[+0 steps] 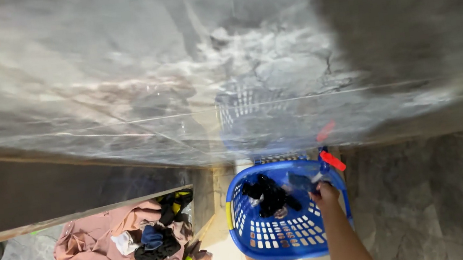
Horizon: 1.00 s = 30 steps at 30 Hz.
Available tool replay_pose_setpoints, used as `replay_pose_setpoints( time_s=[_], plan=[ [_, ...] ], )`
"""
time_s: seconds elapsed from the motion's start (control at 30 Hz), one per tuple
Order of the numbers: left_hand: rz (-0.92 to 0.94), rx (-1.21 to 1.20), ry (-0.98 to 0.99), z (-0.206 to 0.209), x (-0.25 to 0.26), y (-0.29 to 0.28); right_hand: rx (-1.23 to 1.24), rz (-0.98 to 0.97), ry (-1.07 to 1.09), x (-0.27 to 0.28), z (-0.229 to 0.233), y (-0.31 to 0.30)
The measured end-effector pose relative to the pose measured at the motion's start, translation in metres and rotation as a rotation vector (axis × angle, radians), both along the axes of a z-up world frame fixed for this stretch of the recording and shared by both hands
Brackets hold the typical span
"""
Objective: Hand-washing laundry in a plastic basket under a running tap in a bathroom.
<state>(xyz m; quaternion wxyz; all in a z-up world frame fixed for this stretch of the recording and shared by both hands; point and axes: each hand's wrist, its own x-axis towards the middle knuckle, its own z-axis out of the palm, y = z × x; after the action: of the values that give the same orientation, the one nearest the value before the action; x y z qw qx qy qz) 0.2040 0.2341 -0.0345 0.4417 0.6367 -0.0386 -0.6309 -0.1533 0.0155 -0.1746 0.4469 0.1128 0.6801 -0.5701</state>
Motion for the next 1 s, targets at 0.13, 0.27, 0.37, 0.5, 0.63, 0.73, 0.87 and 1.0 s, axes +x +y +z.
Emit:
replay_pose_setpoints(
  time_s=[0.13,0.27,0.37,0.5,0.63,0.73,0.87,1.0],
  plan=[
    [0.014,-0.004,-0.018,-0.045,-0.017,-0.046,-0.063,-0.091,-0.676,0.014,0.069,-0.013],
    [0.035,-0.012,-0.031,-0.063,-0.032,-0.098,-0.336,-0.157,-0.807,0.015,0.01,-0.01],
    [0.031,-0.005,-0.037,-0.066,-0.047,-0.119,-0.305,-0.154,-0.743,0.008,-0.026,-0.015],
    [0.01,0.027,-0.041,-0.068,-0.044,-0.115,-0.28,-0.143,-0.451,0.018,0.037,-0.035],
    [0.007,0.028,-0.035,-0.078,-0.044,-0.116,-0.249,-0.094,-0.548,0.016,0.037,-0.035],
    [0.042,0.032,0.021,-0.083,-0.041,-0.111,-0.472,0.147,-0.41,0.011,-0.005,-0.02],
    [-0.015,-0.019,-0.045,-0.086,-0.042,-0.109,-0.125,0.029,-0.338,0.023,0.047,-0.036],
    [0.029,-0.003,-0.014,-0.086,-0.043,-0.111,0.141,-0.043,-0.081,0.026,0.078,-0.051]
  ],
)
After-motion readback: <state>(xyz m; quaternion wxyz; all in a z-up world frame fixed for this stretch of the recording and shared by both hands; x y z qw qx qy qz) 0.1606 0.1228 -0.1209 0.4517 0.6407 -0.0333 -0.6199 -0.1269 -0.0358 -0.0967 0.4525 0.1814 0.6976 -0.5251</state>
